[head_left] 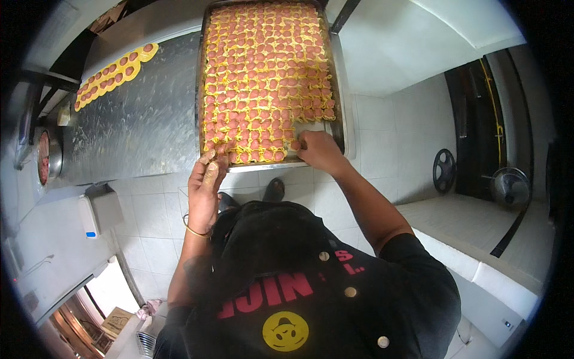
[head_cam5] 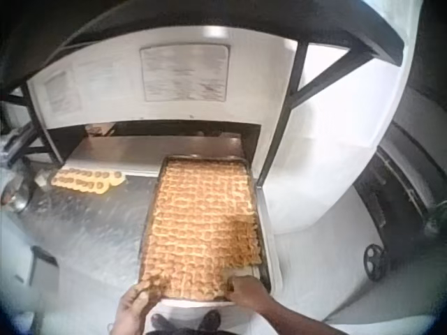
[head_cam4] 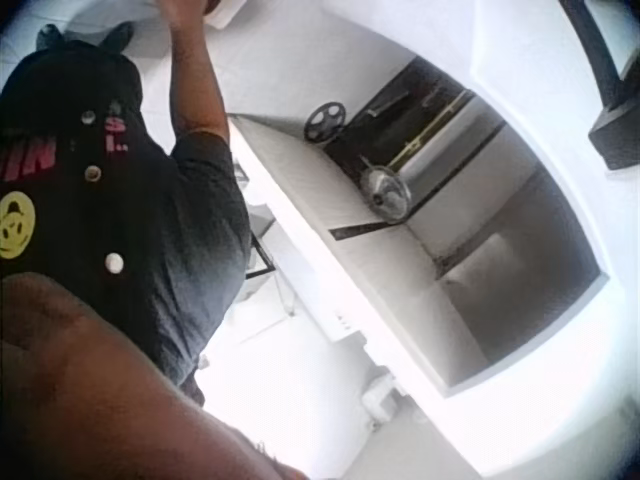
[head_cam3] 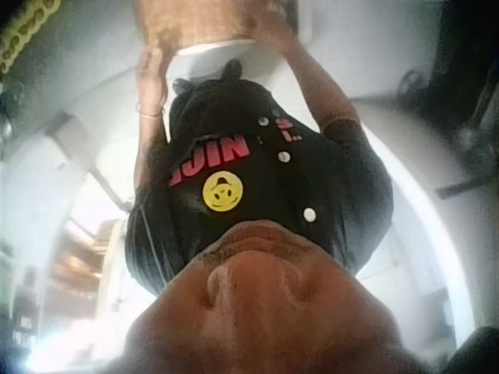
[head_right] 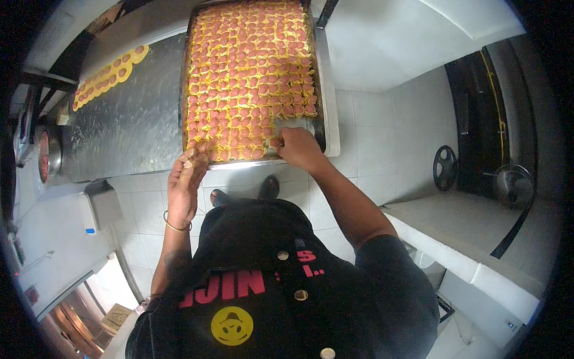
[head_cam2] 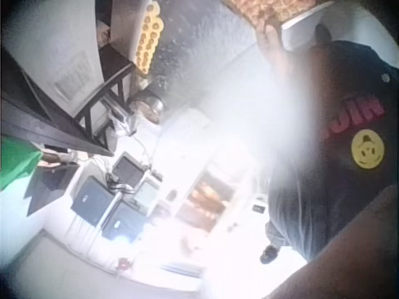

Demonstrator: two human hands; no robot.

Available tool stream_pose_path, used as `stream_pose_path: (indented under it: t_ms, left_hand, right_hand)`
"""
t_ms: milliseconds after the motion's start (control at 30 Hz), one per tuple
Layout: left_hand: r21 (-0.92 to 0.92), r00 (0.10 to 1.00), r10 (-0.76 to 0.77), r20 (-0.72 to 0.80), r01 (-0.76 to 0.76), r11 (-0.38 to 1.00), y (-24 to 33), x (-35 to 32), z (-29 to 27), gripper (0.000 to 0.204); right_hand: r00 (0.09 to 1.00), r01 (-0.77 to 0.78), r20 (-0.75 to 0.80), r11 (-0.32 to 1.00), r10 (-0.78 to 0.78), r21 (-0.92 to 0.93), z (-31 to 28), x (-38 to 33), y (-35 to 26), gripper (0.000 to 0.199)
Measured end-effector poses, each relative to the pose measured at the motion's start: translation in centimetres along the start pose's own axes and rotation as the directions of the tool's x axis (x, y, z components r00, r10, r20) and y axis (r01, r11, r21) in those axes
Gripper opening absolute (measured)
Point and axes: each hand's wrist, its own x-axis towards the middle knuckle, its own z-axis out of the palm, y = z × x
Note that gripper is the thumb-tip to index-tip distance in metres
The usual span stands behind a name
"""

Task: The person repeatedly picks up small yellow dough pieces and red meat portions, folds the dough around the meat, and places the assembled items onto a large metal tray. The process continues until the tray is nearly full.

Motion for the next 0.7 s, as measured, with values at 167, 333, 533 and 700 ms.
stream_pose_path:
  t_ms: [167,333,533,700]
  left_hand:
    - [0.066,0.997,0.055,-0.055,-0.051,0.997,1.5,-0.3,-0.4,0.042]
    - [0.065,0.996,0.066,-0.065,-0.062,0.996,1.0,0.0,-1.7,0.041]
    - [0.166,0.992,0.103,-0.067,-0.091,0.982,2.7,-0.2,-1.7,0.043]
    - [0.21,0.993,0.119,-0.026,-0.111,0.971,3.4,0.5,-3.0,0.042]
  right_hand:
    - [0.999,-0.055,-0.009,0.992,0.054,-0.115,1.0,0.8,-2.5,0.035]
    - [1.0,0.02,-0.011,0.998,-0.021,-0.053,0.4,0.1,-2.5,0.032]
    - [0.993,0.056,-0.113,0.986,-0.039,0.156,1.4,0.4,-0.1,0.034]
    - [0.989,0.093,-0.129,0.974,-0.067,0.206,1.9,1.0,-1.2,0.031]
